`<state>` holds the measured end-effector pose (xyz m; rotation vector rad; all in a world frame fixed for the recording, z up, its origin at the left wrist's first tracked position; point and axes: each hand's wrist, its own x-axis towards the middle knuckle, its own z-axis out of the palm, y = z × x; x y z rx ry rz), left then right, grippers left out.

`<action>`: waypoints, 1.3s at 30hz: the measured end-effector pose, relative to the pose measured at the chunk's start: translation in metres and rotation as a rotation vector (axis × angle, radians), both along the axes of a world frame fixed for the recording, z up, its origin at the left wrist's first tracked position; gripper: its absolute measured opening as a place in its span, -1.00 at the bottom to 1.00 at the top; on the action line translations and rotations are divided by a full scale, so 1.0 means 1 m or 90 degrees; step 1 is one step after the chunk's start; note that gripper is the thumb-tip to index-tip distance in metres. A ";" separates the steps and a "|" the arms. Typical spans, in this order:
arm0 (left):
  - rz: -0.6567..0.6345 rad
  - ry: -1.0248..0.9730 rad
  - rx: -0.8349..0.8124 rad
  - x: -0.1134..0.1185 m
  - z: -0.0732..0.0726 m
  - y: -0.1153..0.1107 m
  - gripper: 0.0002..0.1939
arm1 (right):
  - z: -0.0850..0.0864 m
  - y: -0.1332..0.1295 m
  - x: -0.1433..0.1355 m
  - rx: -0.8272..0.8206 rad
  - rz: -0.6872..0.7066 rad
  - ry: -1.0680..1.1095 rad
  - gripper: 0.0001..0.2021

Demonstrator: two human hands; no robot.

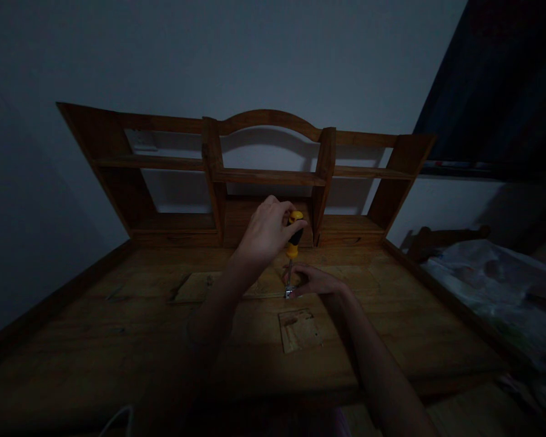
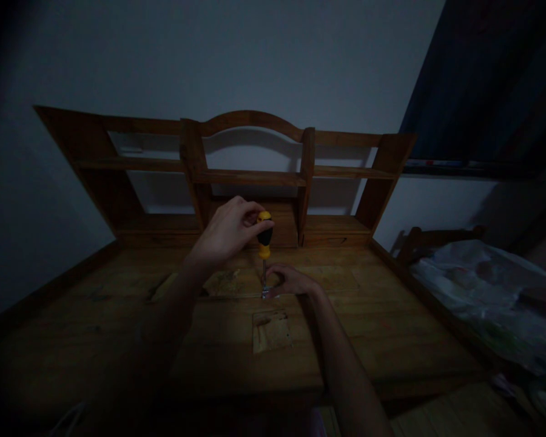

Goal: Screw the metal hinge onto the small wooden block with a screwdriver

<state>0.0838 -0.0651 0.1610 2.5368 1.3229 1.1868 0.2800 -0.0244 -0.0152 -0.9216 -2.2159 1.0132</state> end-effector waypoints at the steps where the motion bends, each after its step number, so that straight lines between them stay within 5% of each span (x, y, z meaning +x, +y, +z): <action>1: 0.002 0.012 0.001 0.000 0.001 -0.001 -0.80 | -0.001 0.001 0.000 0.002 0.005 0.004 -0.55; 20: -0.075 0.067 0.018 -0.001 0.006 -0.016 -0.59 | -0.005 0.003 0.001 -0.002 0.015 0.015 -0.52; 33: -0.083 0.024 0.013 0.005 0.002 -0.013 -0.91 | -0.001 0.000 -0.001 -0.028 0.000 0.006 -0.51; 39: -0.057 0.010 0.028 0.007 0.000 -0.011 -0.85 | -0.002 0.001 0.001 -0.018 0.013 0.012 -0.52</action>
